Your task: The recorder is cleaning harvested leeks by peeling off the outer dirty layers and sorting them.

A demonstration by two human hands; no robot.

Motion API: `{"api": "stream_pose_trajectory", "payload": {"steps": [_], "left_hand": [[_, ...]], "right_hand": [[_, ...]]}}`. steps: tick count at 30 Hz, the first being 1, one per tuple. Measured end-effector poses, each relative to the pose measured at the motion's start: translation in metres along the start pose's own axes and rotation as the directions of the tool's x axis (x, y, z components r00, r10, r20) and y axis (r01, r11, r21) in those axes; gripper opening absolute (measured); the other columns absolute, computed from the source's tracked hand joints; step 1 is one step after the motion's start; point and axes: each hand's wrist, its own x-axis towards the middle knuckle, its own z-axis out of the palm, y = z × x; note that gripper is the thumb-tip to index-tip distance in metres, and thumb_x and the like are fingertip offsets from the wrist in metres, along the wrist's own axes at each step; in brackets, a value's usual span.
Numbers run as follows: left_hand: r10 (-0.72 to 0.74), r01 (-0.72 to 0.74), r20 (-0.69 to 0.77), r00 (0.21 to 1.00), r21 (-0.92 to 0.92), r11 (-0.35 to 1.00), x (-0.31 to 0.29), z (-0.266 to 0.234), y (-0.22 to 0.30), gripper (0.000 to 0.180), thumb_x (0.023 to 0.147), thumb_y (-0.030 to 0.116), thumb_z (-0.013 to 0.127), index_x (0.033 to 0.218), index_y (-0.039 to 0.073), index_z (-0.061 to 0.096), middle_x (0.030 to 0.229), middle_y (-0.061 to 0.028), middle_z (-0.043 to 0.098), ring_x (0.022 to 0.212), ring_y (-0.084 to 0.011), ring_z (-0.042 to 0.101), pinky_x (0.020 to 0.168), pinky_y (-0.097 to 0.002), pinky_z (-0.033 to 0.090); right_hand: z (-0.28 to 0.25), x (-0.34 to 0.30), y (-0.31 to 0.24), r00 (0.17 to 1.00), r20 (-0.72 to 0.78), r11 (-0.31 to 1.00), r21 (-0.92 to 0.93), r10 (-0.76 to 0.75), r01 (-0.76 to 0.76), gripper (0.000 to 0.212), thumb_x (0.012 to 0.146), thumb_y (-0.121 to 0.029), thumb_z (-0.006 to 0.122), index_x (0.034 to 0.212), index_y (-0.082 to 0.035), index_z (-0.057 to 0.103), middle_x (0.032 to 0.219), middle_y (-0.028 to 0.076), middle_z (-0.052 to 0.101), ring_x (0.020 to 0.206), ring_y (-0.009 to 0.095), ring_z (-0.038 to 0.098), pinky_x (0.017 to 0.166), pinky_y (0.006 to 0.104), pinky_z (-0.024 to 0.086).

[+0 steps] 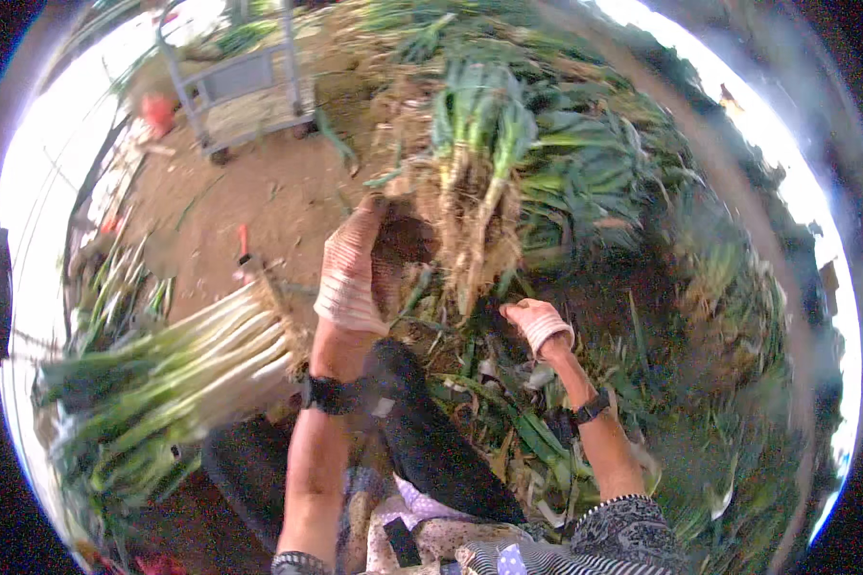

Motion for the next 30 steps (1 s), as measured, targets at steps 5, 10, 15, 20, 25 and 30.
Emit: {"api": "stream_pose_trajectory", "payload": {"steps": [5,10,15,20,25,30], "left_hand": [[-0.506,0.19,-0.523,0.686,-0.542,0.819,0.006,0.026,-0.091,0.031,0.086,0.033,0.056,0.085,0.001,0.057,0.064,-0.0105,0.058,0.053,-0.023,0.057,0.05,-0.034,0.046],[-0.524,0.175,-0.669,0.528,-0.518,0.837,0.007,0.005,-0.118,0.025,0.084,0.029,0.057,0.082,0.004,0.055,0.058,-0.0037,0.049,0.047,-0.016,0.046,0.045,-0.0294,0.038],[-0.473,0.195,-0.787,0.397,-0.431,0.881,0.022,-0.021,-0.121,0.025,0.085,0.029,0.057,0.082,0.004,0.056,0.063,-0.0056,0.054,0.052,-0.0182,0.05,0.05,-0.0325,0.042],[-0.448,0.204,-0.809,0.381,-0.399,0.894,0.023,-0.035,-0.115,0.025,0.083,0.031,0.058,0.084,0.006,0.057,0.065,-0.0062,0.056,0.055,-0.0192,0.051,0.054,-0.0346,0.044],[-0.522,0.31,-0.739,0.426,-0.423,0.852,0.017,-0.028,-0.136,0.025,0.083,0.032,0.059,0.084,0.007,0.058,0.068,-0.0063,0.058,0.055,-0.0195,0.053,0.052,-0.0353,0.045],[-0.585,0.282,-0.669,0.458,-0.515,0.81,0.016,-0.012,-0.13,0.026,0.083,0.033,0.06,0.085,0.007,0.059,0.071,-0.0062,0.06,0.057,-0.0193,0.055,0.051,-0.0337,0.046]], "right_hand": [[0.042,0.031,0.07,0.974,-0.195,0.909,0.416,0.115,-0.024,0.031,0.075,-0.019,0.064,0.102,-0.003,0.06,0.075,0.007,0.064,0.06,0.014,0.057,0.057,0.0289,0.046],[0.051,0.074,0.035,0.982,-0.093,0.704,0.709,0.164,-0.05,0.029,0.077,-0.017,0.061,0.103,-0.005,0.06,0.075,0.006,0.064,0.059,0.014,0.057,0.052,0.0281,0.044],[0.057,0.124,-0.016,0.992,-0.059,0.589,0.808,0.108,-0.016,0.023,0.079,-0.023,0.059,0.096,-0.008,0.064,0.077,0.009,0.064,0.062,0.018,0.059,0.057,0.0307,0.048],[0.128,0.15,-0.036,0.974,-0.01,0.621,0.772,0.228,-0.137,0.052,0.074,-0.036,0.068,0.103,0.006,0.058,0.096,0.017,0.063,0.088,0.023,0.058,0.076,0.034,0.045],[0.124,0.157,-0.042,0.954,0.107,0.187,0.969,0.28,-0.163,0.04,0.076,-0.033,0.067,0.099,-0.002,0.06,0.069,0.006,0.058,0.059,0.02,0.052,0.055,0.0368,0.041],[0.09,0.118,-0.024,0.958,-0.08,0.116,0.992,0.276,0.05,0.035,0.078,-0.031,0.063,0.101,-0.004,0.061,0.09,0.008,0.06,0.068,0.022,0.056,0.06,0.0377,0.045]]}}
